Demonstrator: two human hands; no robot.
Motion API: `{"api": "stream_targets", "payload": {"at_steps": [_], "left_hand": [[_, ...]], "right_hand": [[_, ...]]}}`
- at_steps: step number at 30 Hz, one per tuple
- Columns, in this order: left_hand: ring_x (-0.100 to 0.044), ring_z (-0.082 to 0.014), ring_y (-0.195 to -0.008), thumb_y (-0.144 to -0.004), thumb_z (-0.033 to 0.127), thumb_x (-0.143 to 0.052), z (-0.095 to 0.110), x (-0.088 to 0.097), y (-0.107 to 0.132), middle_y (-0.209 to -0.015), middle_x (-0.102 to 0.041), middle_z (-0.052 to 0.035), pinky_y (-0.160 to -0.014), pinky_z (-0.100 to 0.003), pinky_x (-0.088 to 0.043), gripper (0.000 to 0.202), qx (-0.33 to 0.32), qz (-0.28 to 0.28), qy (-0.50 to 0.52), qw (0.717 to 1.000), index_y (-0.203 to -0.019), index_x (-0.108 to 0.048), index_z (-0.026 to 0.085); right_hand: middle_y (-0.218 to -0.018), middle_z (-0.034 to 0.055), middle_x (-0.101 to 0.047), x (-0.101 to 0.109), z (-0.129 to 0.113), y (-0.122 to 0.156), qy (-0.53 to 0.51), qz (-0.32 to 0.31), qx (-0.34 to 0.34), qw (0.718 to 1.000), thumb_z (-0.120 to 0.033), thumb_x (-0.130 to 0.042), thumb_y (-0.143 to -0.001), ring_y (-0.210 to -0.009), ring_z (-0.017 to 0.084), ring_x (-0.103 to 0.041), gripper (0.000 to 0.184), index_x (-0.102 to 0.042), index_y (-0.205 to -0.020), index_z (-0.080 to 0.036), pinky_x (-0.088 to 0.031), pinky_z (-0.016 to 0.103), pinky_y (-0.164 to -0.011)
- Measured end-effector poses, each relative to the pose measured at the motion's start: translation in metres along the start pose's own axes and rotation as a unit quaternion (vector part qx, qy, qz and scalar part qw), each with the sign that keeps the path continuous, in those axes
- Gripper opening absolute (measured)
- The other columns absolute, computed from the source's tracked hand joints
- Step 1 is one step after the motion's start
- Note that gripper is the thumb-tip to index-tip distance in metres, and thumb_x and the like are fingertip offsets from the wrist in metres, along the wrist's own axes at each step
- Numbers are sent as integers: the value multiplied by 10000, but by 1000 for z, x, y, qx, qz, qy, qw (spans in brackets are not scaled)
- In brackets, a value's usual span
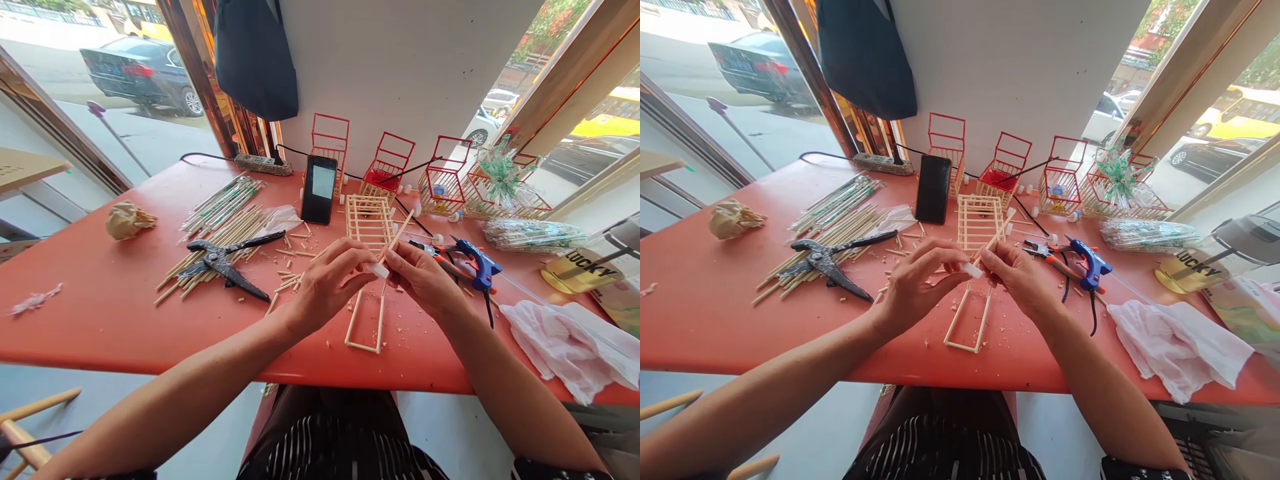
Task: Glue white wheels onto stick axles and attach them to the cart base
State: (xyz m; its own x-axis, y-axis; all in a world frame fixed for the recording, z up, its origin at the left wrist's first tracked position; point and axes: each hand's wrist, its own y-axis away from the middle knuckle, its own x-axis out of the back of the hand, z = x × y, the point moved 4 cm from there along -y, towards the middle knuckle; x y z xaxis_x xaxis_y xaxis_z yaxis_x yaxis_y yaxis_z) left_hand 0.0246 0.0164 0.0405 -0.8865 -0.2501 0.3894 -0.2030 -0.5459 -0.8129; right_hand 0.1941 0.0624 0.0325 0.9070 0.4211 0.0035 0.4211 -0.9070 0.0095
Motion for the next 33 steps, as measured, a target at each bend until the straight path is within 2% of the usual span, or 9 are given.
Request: {"api": "stream_targets", "payload": {"at_steps": [7,15,19,22,25,28,33], "left_hand": [[-639,-122,-834,-907,145,-717,1,-1,1,-969,-671,-30,-797,-255,-551,153,6,-4,7,1000,-1039,-648,179],[-624,-134,-825,-935,182,-690,0,-2,0,-942,-669,-30,-782,-271,-536,86,26,-17,13,999,-1000,-634,186],[-629,-131,-815,-886,225,-758,-5,-5,2,-954,-659,-17,-773,-266,-539,253,28,-21,2,999,-1080,-599,195],[-645,-128,-777,-825,294,-826,-11,-8,3,-906,-647,4,-738,-262,-546,377,72,-24,15,997,-1091,-576,201],[-651,-112,-714,-794,340,-852,-17,-12,4,-881,-654,13,-680,-243,-551,391,138,-37,66,988,-1035,-579,197],[-662,-108,-702,-775,330,-865,-21,-16,5,-929,-679,-1,-671,-241,-559,415,182,-51,98,977,-1059,-595,193],[-682,-155,-826,-821,247,-798,-23,-17,6,-916,-716,-1,-759,-278,-541,283,207,-86,72,972,-1060,-651,209]], "right_hand": [[-706,-33,-572,1,-2,0,24,-6,21,999,-567,-752,-844,-577,85,-461,395,-630,-789,-195,-337,252,-540],[-720,-28,-583,4,-1,0,62,-5,35,997,-575,-724,-868,-584,93,-482,398,-618,-802,-197,-341,255,-530],[-750,-24,-584,8,-2,0,92,9,59,994,-532,-684,-917,-600,97,-483,344,-626,-836,-202,-346,257,-538],[-748,-16,-583,10,-6,1,121,42,82,988,-521,-682,-917,-610,108,-484,333,-635,-831,-203,-369,267,-553],[-744,-4,-596,10,-11,3,181,73,110,975,-510,-671,-923,-633,126,-492,318,-653,-831,-206,-384,276,-568],[-771,6,-637,7,-13,5,237,81,143,957,-455,-663,-936,-675,138,-529,267,-678,-840,-207,-407,284,-618],[-831,11,-678,0,-10,9,275,84,164,944,-378,-629,-968,-760,163,-597,184,-697,-896,-223,-443,296,-694]]}}
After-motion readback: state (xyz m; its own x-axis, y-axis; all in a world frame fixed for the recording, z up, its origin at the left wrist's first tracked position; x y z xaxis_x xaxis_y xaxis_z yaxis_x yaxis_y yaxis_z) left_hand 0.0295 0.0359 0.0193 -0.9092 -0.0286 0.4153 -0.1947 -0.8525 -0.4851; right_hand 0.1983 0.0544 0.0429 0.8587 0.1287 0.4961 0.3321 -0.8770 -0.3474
